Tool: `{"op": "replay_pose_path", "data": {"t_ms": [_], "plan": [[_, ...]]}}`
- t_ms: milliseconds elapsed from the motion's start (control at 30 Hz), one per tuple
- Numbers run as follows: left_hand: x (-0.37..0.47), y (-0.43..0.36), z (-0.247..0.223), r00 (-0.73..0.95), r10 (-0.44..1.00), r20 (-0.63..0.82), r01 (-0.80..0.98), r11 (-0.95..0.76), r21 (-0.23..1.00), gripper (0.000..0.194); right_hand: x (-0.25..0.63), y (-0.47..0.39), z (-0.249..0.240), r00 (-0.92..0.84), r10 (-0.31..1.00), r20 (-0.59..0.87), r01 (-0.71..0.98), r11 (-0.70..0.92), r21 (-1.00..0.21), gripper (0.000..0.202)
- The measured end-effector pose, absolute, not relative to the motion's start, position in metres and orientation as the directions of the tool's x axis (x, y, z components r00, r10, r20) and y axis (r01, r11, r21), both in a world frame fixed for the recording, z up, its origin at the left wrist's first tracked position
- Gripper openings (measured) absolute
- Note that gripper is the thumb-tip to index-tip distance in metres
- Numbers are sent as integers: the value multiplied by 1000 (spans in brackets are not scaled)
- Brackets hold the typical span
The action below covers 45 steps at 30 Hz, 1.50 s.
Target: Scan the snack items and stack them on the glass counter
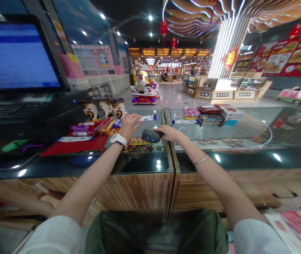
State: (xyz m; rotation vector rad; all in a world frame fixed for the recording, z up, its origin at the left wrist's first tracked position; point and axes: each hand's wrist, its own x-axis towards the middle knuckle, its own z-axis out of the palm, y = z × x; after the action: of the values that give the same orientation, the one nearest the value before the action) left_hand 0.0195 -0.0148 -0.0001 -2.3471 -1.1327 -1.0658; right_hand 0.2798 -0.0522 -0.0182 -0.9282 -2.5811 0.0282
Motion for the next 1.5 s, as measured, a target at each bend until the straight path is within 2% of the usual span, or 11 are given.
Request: {"op": "replay_pose_path", "data": {"t_ms": [133, 267, 533, 733, 867, 1000, 1167, 1300, 1500], "plan": [[19, -14, 0, 398, 528, 750, 777, -629, 30, 26, 281, -52, -20, -703, 604, 375, 607, 784, -126, 64], [17, -14, 2, 374, 537, 756, 790, -612, 44, 24, 282, -51, -19, -643, 586, 493, 602, 785, -146, 62], [14, -15, 3, 356, 532, 768, 798, -601, 47, 23, 291, -54, -6, -299, 570, 766, 640, 715, -282, 51], [12, -14, 4, 347, 533, 772, 805, -592, 47, 23, 305, -48, -3, 17, 587, 809, 619, 630, -470, 46], [12, -15, 5, 343, 542, 768, 806, -589, 56, 23, 310, -48, -1, 91, 612, 785, 633, 573, -520, 38], [10, -15, 5, 340, 545, 766, 810, -583, 55, 23, 307, -56, 4, -16, 669, 743, 707, 533, -465, 29], [8, -13, 3, 335, 548, 766, 813, -579, 58, 22, 296, -67, 7, -172, 743, 647, 842, 452, -296, 31], [7, -13, 3, 331, 561, 758, 821, -568, 62, 22, 290, -73, 8, -201, 800, 565, 917, 357, -179, 36], [6, -11, 2, 341, 571, 747, 829, -558, 48, 22, 286, -78, 12, -218, 824, 523, 934, 332, -134, 40]]}}
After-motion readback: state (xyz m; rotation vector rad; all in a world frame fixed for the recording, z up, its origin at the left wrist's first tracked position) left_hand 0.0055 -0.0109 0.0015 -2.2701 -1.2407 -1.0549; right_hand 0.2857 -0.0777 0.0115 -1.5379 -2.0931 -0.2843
